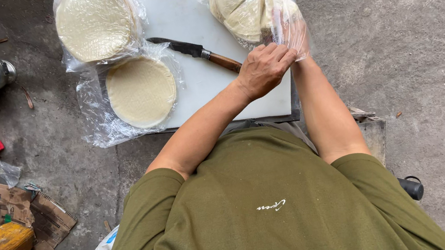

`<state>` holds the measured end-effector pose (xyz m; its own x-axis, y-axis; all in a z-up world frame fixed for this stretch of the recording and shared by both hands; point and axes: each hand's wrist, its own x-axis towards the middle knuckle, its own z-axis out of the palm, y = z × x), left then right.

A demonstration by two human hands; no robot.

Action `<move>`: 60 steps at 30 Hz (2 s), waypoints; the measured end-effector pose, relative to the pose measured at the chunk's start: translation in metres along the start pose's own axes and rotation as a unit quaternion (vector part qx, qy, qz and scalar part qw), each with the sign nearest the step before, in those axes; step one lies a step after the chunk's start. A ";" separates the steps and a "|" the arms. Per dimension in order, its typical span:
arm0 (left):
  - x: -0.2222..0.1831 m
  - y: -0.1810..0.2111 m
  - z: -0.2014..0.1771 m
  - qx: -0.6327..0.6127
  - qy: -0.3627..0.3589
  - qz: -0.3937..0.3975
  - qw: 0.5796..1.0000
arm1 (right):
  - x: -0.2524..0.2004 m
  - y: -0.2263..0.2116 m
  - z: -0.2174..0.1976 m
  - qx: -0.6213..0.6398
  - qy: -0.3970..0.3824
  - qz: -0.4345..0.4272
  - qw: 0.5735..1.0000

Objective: The person cuts circular flatbread into wedges using a knife, folds the wedges together, and places them into clear plastic bags.

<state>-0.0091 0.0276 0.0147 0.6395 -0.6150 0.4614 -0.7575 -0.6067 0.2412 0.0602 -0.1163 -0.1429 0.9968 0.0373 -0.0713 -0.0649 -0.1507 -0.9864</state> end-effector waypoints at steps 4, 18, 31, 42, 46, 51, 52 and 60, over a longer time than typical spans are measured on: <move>-0.001 -0.002 -0.004 -0.009 -0.009 0.016 1.000 | -0.003 -0.004 -0.003 -0.118 -0.007 -0.034 0.992; -0.019 -0.017 -0.020 -0.013 -0.078 0.054 0.995 | 0.000 -0.018 0.023 -0.441 -0.179 -0.096 0.874; -0.067 -0.020 0.025 -0.063 -0.120 0.022 0.991 | -0.092 -0.101 -0.070 -0.365 0.022 0.126 0.922; -0.101 -0.049 0.050 -0.052 -0.161 -0.011 0.986 | -0.062 -0.037 -0.058 -0.410 -0.017 -0.075 0.909; -0.097 -0.050 0.042 -0.012 -0.140 -0.033 0.990 | -0.069 -0.069 -0.068 -0.386 -0.003 -0.249 0.888; -0.077 -0.039 0.030 -0.006 -0.118 -0.041 0.992 | -0.091 -0.109 -0.052 -0.387 -0.190 0.152 0.889; -0.073 -0.033 0.028 -0.013 -0.088 -0.049 0.995 | -0.094 -0.110 -0.048 -0.367 -0.233 0.274 0.858; -0.041 0.000 0.043 -0.097 -0.040 -0.062 0.993 | -0.090 -0.032 -0.012 0.425 0.061 0.307 0.849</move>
<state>-0.0299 0.0316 -0.0406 0.7323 -0.5840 0.3501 -0.6779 -0.5769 0.4557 -0.0267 -0.1266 -0.1033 0.7574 0.0997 -0.6453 -0.5332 0.6648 -0.5231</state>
